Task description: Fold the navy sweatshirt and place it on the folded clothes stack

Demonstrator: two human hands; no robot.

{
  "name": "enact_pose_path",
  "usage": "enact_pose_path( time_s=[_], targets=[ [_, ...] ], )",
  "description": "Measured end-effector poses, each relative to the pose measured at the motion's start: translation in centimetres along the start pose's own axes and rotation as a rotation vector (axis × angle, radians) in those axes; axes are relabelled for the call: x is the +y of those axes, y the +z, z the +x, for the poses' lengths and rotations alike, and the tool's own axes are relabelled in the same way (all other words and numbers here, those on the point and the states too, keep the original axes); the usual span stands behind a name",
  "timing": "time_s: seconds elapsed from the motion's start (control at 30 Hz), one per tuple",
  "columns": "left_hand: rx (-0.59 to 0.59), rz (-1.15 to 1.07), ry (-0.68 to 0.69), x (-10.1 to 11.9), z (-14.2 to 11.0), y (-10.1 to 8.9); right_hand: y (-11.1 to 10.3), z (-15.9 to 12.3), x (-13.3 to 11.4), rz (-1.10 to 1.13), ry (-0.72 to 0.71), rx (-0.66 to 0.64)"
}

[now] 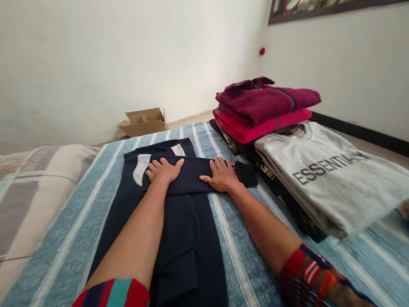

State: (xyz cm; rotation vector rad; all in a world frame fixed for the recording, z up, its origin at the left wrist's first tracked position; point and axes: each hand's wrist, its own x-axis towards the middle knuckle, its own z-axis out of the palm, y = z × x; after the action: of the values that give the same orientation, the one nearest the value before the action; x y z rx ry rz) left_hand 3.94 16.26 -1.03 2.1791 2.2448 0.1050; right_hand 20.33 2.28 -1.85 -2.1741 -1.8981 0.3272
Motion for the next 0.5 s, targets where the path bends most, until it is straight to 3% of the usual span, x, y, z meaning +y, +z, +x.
enact_pose_path(
  time_s=[0.17, 0.4, 0.5],
  targets=[
    [-0.032, 0.016, -0.032, 0.8, 1.0, -0.2, -0.8, 0.1, 0.2, 0.021, -0.013, 0.059],
    [-0.084, 0.023, -0.183, 1.9, 2.0, -0.5, -1.0, 0.6, 0.5, 0.054, -0.013, 0.090],
    [-0.074, -0.022, -0.167, 2.0, 2.1, -0.7, -1.2, 0.8, 0.5, 0.058, -0.012, 0.104]
  ],
)
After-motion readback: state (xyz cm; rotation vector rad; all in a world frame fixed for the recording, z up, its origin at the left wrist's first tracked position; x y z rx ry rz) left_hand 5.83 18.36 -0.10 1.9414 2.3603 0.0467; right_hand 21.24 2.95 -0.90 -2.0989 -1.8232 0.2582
